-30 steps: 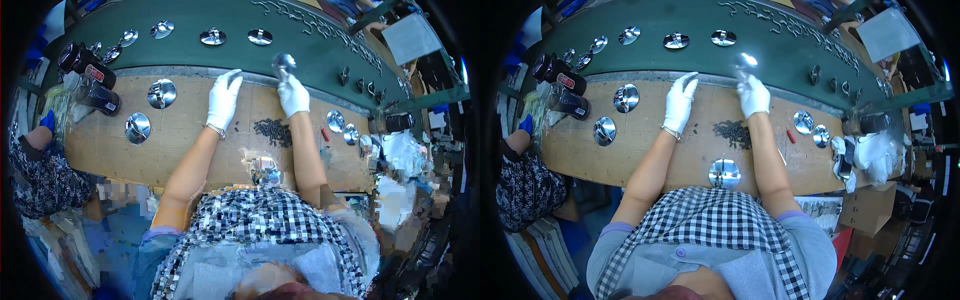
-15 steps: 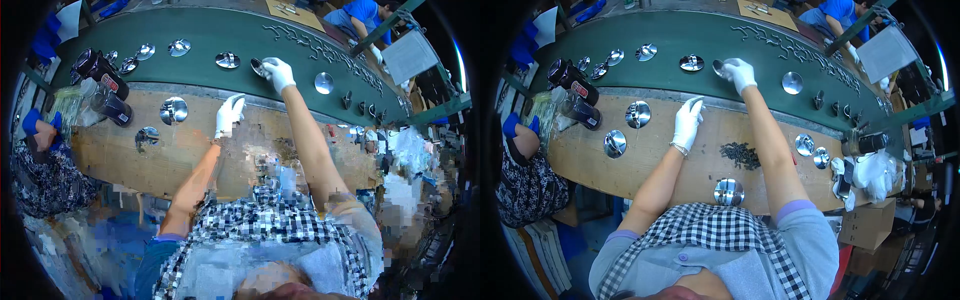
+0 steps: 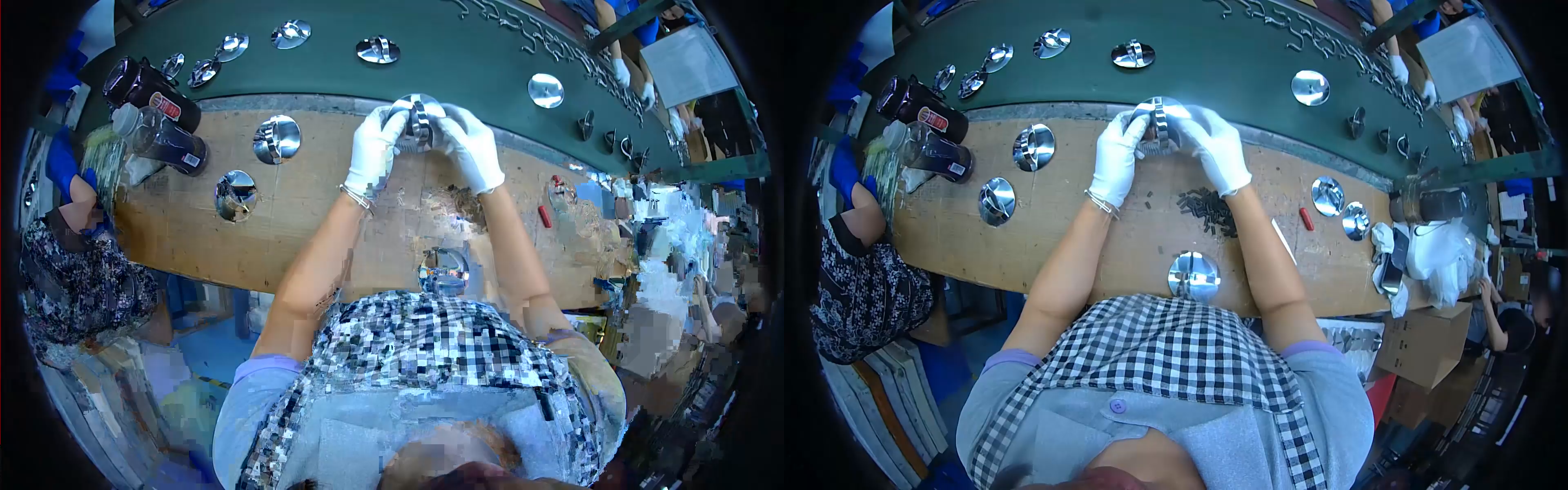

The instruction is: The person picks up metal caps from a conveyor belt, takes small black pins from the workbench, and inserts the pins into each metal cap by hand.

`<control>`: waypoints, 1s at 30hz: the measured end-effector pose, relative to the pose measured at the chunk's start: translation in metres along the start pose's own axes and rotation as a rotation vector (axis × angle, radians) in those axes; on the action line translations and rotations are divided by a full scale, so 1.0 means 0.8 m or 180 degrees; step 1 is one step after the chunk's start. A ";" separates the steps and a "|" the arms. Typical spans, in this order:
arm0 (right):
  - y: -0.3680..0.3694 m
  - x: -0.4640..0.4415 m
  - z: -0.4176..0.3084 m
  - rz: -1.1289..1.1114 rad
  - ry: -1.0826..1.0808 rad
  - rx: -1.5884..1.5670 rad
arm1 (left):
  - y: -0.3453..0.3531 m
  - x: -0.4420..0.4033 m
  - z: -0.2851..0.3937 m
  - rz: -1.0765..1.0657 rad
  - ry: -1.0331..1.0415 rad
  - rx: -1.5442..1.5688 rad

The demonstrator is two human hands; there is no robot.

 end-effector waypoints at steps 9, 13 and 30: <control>0.022 0.030 -0.009 -0.0583 0.0624 -0.0385 | 0.001 0.005 0.014 0.0393 0.1539 -0.1259; 0.029 0.052 -0.014 -0.1281 -0.0396 0.0704 | -0.019 -0.022 -0.011 0.0281 0.0579 -0.0843; 0.045 0.034 -0.010 -0.0261 0.0382 -0.0449 | -0.009 -0.013 -0.018 0.0191 -0.0247 0.0542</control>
Point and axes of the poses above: each hand's wrist, its own x-axis away from the middle knuckle, its own y-axis out of the palm, z = x × y, the point moved 4 cm from there along -x, towards the middle knuckle, and after that the axes turned 13 degrees about z, right-handed, at the moved point
